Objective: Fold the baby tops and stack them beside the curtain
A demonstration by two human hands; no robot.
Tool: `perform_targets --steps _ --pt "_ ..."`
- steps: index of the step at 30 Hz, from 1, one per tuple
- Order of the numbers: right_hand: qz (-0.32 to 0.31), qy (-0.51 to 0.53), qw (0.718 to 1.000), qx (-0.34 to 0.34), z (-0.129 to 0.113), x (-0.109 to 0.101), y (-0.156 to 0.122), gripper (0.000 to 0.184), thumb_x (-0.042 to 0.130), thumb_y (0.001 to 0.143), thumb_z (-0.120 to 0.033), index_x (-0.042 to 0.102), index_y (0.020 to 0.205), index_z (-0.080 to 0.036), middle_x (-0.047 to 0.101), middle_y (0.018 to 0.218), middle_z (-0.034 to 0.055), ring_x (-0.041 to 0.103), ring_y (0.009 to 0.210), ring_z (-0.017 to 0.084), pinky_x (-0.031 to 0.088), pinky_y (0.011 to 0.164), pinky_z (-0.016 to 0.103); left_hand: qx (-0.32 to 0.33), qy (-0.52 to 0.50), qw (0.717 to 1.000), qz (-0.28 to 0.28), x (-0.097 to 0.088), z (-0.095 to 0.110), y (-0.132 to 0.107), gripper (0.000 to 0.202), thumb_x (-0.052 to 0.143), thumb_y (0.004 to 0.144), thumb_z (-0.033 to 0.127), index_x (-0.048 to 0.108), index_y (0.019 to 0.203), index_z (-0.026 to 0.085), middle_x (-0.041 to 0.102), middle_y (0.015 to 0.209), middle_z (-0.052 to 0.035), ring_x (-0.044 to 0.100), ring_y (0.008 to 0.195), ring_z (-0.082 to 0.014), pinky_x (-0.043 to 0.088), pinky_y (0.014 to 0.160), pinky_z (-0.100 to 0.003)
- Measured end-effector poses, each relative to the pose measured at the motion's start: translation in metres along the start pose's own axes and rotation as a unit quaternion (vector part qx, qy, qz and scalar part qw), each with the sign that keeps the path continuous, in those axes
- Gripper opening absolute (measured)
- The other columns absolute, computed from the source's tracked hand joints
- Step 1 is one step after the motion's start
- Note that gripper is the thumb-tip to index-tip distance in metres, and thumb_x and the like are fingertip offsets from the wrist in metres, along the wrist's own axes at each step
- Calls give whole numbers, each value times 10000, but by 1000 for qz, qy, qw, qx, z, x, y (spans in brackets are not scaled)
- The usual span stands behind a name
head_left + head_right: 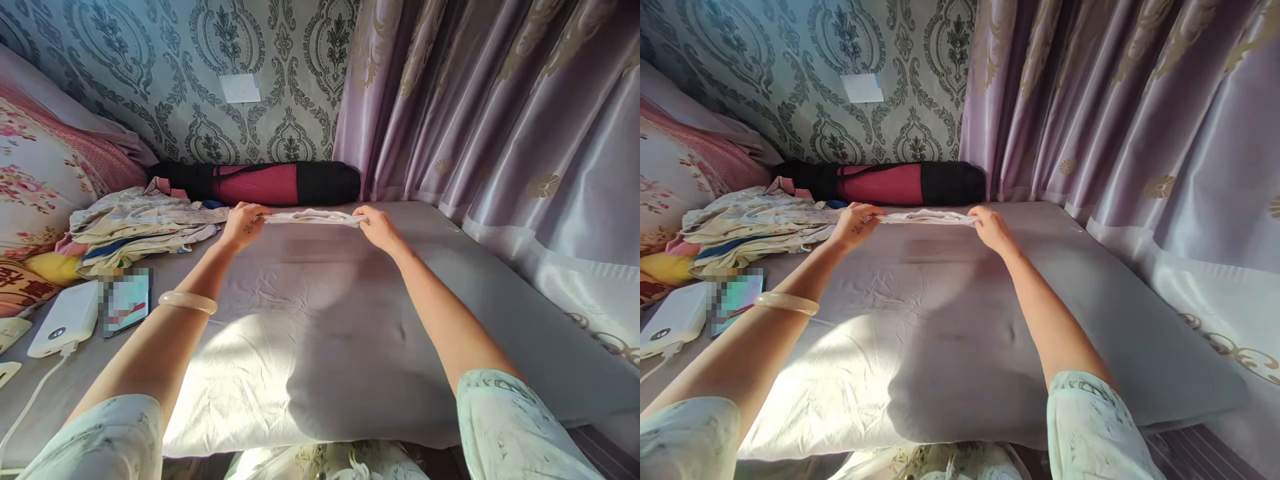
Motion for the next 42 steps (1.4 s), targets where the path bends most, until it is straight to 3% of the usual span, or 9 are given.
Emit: perform_targets --steps 6,11,15,18,22,26,29,33,42 --pt "-111 -120 983 -83 -4 47 -64 349 412 835 -24 666 1025 -171 703 1049 94 588 1005 224 392 954 345 108 83 985 -106 44 0 -59 320 434 855 170 717 993 227 736 1039 -69 602 1052 -237 389 1010 -427" --pt "-159 -129 973 -102 -5 59 -92 370 377 876 -24 656 1065 -176 687 1125 95 575 1048 217 379 971 342 153 90 972 -152 53 4 -92 340 398 880 161 701 1014 235 736 1061 -61 581 1079 -244 385 1003 -428" --pt "-187 -118 971 -96 -5 58 -97 441 403 790 21 665 1084 -178 671 1169 86 570 1092 213 394 964 327 146 91 967 -186 53 3 -102 420 446 752 82 694 1048 247 729 1115 -45 567 1125 -243 364 1031 -438" --pt "-202 -101 972 -57 -5 56 -94 464 437 739 15 687 1071 -190 680 1165 63 593 1076 205 417 937 305 106 92 971 -193 54 -1 -102 441 452 716 97 706 1043 249 727 1122 -45 572 1157 -239 356 1047 -433" --pt "-212 -121 969 29 -9 59 -80 351 438 822 -70 728 953 -218 713 1097 37 637 991 198 435 903 300 12 118 974 -195 59 1 -91 308 453 797 201 732 920 239 744 1026 -62 615 1116 -252 358 1053 -437" --pt "-163 -148 973 72 -24 72 -57 372 392 912 -148 676 1149 -188 677 1222 82 608 1109 222 429 953 326 -56 134 976 -164 73 22 -71 351 392 924 306 673 1118 224 719 1136 -77 615 1140 -256 405 1017 -425" --pt "-164 -144 973 72 -36 96 -42 449 307 988 -238 545 1354 -135 533 1441 116 471 1324 241 338 1093 377 -51 112 978 -171 93 44 -57 404 353 976 346 561 1300 224 606 1365 -78 529 1283 -233 382 1070 -404" --pt "-213 -148 961 95 -40 129 -32 558 225 1020 -341 346 1515 -115 263 1617 92 173 1499 254 124 1203 483 -53 113 966 -226 123 61 -49 506 323 996 393 427 1440 173 408 1550 -91 290 1466 -249 206 1195 -454" --pt "-265 -162 946 97 -35 148 -41 586 244 992 -365 318 1540 -175 264 1618 83 168 1499 275 25 1202 532 -65 106 961 -248 150 50 -60 641 208 996 522 330 1530 189 304 1603 -96 199 1494 -310 114 1200 -554"
Point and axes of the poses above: each hand's wrist, its own y-axis towards the middle knuckle, its own x-axis out of the palm, z = x × y, the point moved 6 cm from there along y, towards the middle knuckle
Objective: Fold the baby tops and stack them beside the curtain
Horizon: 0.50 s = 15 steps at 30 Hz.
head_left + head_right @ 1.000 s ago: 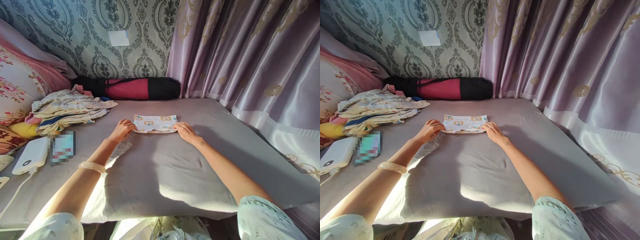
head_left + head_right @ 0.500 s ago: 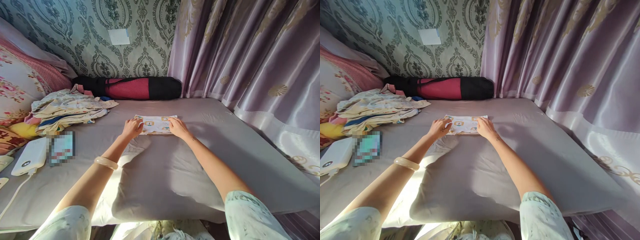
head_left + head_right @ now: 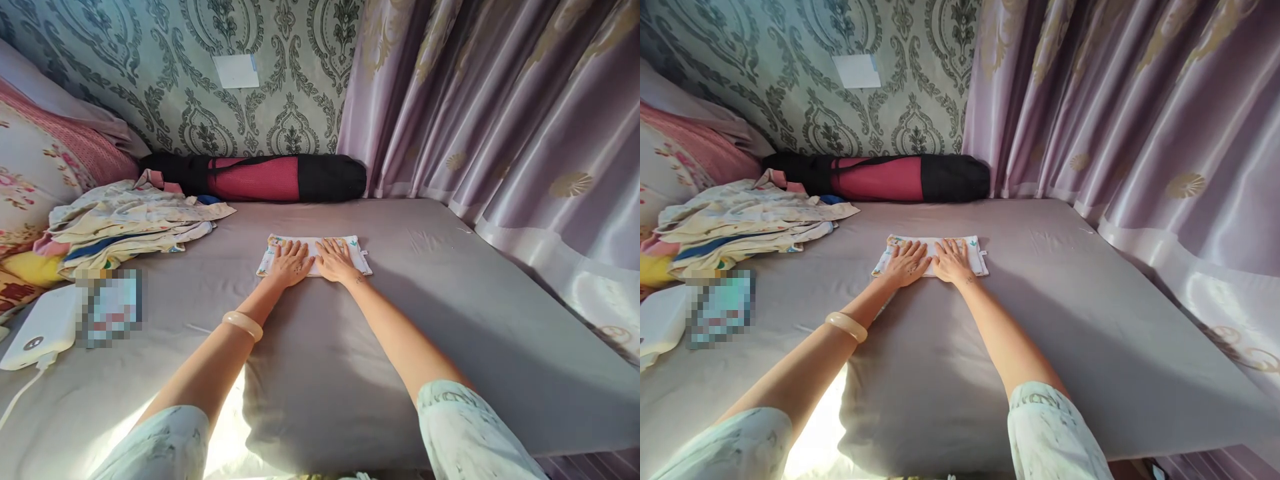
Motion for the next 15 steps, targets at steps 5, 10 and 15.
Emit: perform_targets --steps 5,10,15 --pt "-12 -4 1000 6 1 3 4 590 243 987 -369 308 1545 -187 242 1627 73 160 1500 277 10 1199 535 -4 3 1000 0 1 0 1 643 212 991 528 327 1533 202 294 1607 -93 203 1493 -310 118 1196 -555" --pt "-34 0 999 14 1 0 5 591 257 982 -365 300 1546 -195 227 1632 71 145 1503 270 17 1199 538 -6 -11 1000 -29 -3 2 0 656 215 993 533 288 1544 185 262 1618 -99 167 1501 -317 102 1195 -566" --pt "-50 20 998 22 -5 -9 7 561 242 978 -323 383 1497 -165 276 1612 101 194 1489 287 80 1189 571 -6 -40 998 -38 -10 -1 5 563 253 1004 478 398 1473 202 345 1581 -111 249 1475 -305 181 1173 -576"
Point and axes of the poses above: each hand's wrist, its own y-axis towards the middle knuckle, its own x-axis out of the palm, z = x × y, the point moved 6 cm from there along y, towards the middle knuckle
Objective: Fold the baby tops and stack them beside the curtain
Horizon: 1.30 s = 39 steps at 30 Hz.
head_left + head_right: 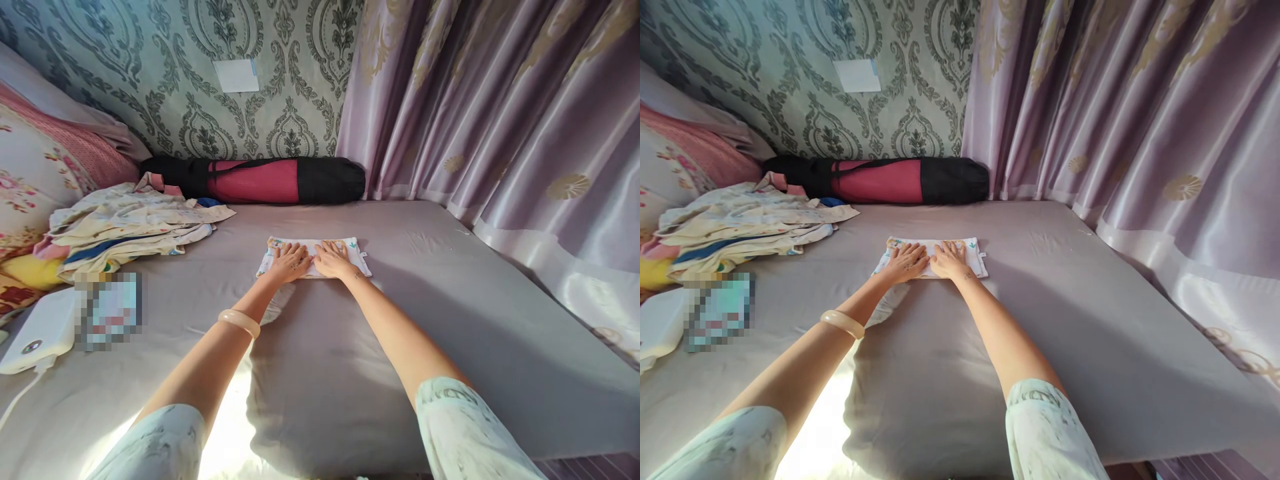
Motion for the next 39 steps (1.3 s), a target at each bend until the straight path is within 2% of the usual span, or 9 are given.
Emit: perform_targets --steps 4,9,19,25,29,34,36,39 --pt "49 13 999 -8 -12 -3 7 555 224 982 -305 402 1481 -136 286 1606 116 188 1492 270 120 1187 570 -16 7 998 55 -9 -8 7 505 241 1012 362 441 1432 167 419 1533 -132 306 1452 -279 218 1169 -550" --pt "81 17 996 -32 -28 5 17 588 256 976 -304 326 1523 -101 251 1618 112 176 1498 252 95 1207 531 -37 56 995 80 -11 -21 12 515 249 1000 322 416 1460 162 374 1562 -138 246 1481 -283 156 1194 -549" --pt "45 11 999 -28 -32 19 21 583 218 985 -326 321 1534 -159 243 1625 78 180 1499 249 93 1208 529 -29 77 994 70 3 -32 15 574 202 1004 398 386 1498 173 369 1564 -136 307 1452 -315 192 1184 -537" --pt "34 20 999 -31 -32 18 23 584 215 987 -326 310 1538 -157 231 1629 80 171 1500 252 82 1207 534 -22 82 994 69 4 -32 13 584 187 1004 417 358 1523 210 349 1576 -131 290 1460 -323 184 1182 -542" --pt "13 43 998 -37 -27 10 22 594 191 994 -321 259 1553 -133 204 1636 93 145 1508 228 96 1210 507 -17 86 993 80 2 -32 13 572 187 1004 434 395 1503 247 339 1587 -100 200 1495 -315 138 1180 -593" --pt "49 13 998 -31 -9 -8 11 569 245 996 -314 302 1538 -151 204 1635 99 130 1511 229 60 1207 527 79 138 982 99 -9 -13 17 521 274 991 361 506 1420 176 363 1571 -127 190 1500 -295 15 1209 -555" --pt "55 -4 998 -28 -2 -9 7 559 256 1000 -322 331 1528 -155 215 1631 105 138 1509 246 63 1202 541 86 121 984 94 -11 -6 19 522 279 991 348 495 1424 152 368 1565 -143 216 1493 -288 38 1210 -549" --pt "49 -11 999 -19 6 -3 4 551 242 1008 -350 344 1526 -190 236 1627 94 162 1503 254 89 1198 536 61 69 993 67 -8 -1 19 556 225 1009 402 430 1473 173 357 1573 -128 239 1486 -287 113 1198 -560"
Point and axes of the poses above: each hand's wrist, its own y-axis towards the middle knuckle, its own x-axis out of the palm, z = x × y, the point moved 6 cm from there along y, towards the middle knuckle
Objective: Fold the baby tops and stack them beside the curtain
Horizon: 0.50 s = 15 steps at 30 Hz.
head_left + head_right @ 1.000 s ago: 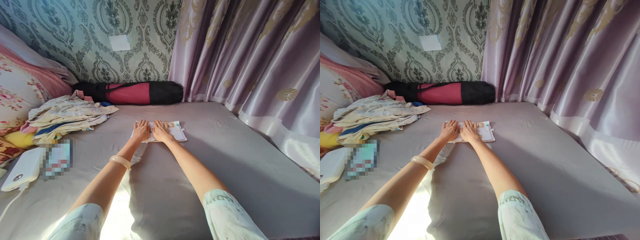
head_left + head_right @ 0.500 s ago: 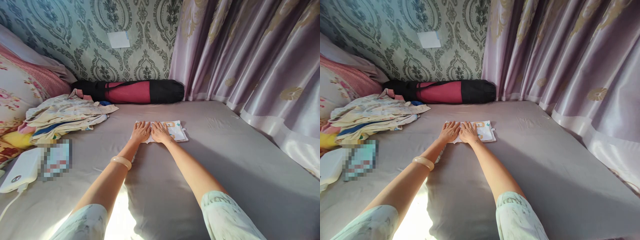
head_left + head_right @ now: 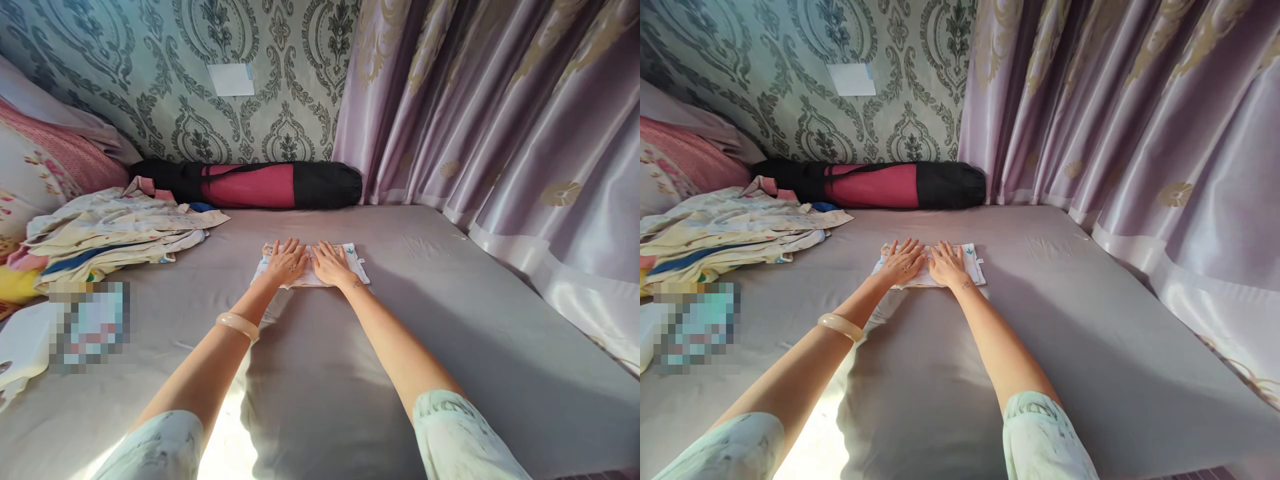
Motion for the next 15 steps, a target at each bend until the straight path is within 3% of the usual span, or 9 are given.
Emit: perform_targets --steps 4,7,11,15 --pt "-11 -3 1000 2 3 9 1 550 239 1006 -365 339 1530 -230 265 1619 80 204 1491 267 100 1194 533 -19 -36 998 -55 10 4 -4 597 197 1013 450 349 1520 174 291 1603 -118 222 1491 -291 159 1189 -537" --pt "-13 -3 1000 3 3 10 2 554 238 1006 -371 344 1529 -220 261 1620 88 203 1490 278 101 1190 540 -25 -37 997 -66 11 4 -5 601 201 1012 447 332 1528 168 269 1611 -119 206 1496 -292 147 1191 -535" --pt "-16 2 1000 4 4 10 3 555 236 1009 -381 340 1530 -221 257 1621 87 196 1492 276 93 1191 539 -25 -35 998 -55 10 3 -4 590 220 1012 440 345 1522 171 287 1605 -120 219 1492 -289 154 1192 -519" --pt "-7 -3 1000 -2 4 11 3 554 243 1008 -369 349 1525 -200 262 1618 99 209 1487 276 84 1191 541 -23 -30 999 -9 11 1 -5 572 260 1006 448 402 1480 160 358 1573 -128 280 1471 -271 202 1184 -472"
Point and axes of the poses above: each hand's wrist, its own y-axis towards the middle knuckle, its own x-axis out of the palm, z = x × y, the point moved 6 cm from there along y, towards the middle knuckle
